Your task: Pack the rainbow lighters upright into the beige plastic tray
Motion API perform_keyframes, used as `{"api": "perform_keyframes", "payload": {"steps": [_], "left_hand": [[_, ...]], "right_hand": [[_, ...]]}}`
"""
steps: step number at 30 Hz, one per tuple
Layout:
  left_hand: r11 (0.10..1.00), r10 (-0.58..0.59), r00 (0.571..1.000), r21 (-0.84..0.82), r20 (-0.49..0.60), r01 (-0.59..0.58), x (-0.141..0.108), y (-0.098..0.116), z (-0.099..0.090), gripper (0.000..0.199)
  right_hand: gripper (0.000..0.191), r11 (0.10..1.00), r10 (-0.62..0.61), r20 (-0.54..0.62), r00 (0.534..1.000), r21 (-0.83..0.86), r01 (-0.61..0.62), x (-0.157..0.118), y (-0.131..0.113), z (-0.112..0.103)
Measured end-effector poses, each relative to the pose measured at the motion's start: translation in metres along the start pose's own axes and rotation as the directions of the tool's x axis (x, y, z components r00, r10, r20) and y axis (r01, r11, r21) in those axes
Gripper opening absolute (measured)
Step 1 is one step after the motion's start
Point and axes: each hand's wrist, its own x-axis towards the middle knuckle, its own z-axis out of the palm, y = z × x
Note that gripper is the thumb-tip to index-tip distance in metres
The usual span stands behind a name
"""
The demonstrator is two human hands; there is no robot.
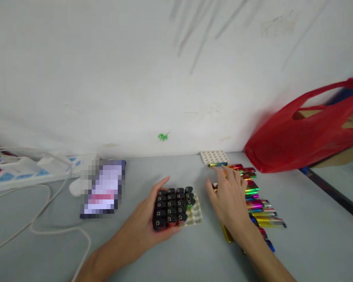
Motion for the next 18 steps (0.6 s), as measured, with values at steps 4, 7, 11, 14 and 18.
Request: {"api": "perform_keyframes", "payload": {"steps": [4, 7, 11, 14, 18], "left_hand": [[0.999, 0.011, 1.000, 0.038, -0.020, -0.010, -0.0003, -0.0013, -0.0002, 0.105], [0.999, 0.011, 1.000, 0.036, -0.019, -0.010, -0.0004, -0.0009, -0.0003, 0.104], [1.000, -0.003, 1.000, -0.016, 0.002, 0.003, -0.0005, 0.0010, 0.0000, 0.104], [0.999, -0.005, 1.000, -0.035, 0.028, 0.006, -0.0006, 0.0017, 0.0000, 0.104], [1.000, -0.002, 1.000, -0.016, 0.009, 0.002, -0.0004, 0.0016, 0.0002, 0.103]], "right_hand": [[0.059, 0.995, -0.016, 0.103, 0.995, -0.092, 0.026, -0.0024, -0.0016, 0.0010], [0.063, 0.994, -0.042, 0.151, 0.988, -0.095, 0.057, -0.0015, -0.0015, 0.0012], [0.063, 0.994, -0.060, 0.186, 0.981, -0.081, 0.076, -0.0013, 0.0005, 0.0045], [0.061, 0.994, -0.094, 0.142, 0.985, -0.042, 0.101, -0.0023, 0.0032, 0.0088], [0.052, 0.986, -0.165, 0.065, 0.984, 0.005, 0.165, -0.0013, 0.0064, 0.0102]]}}
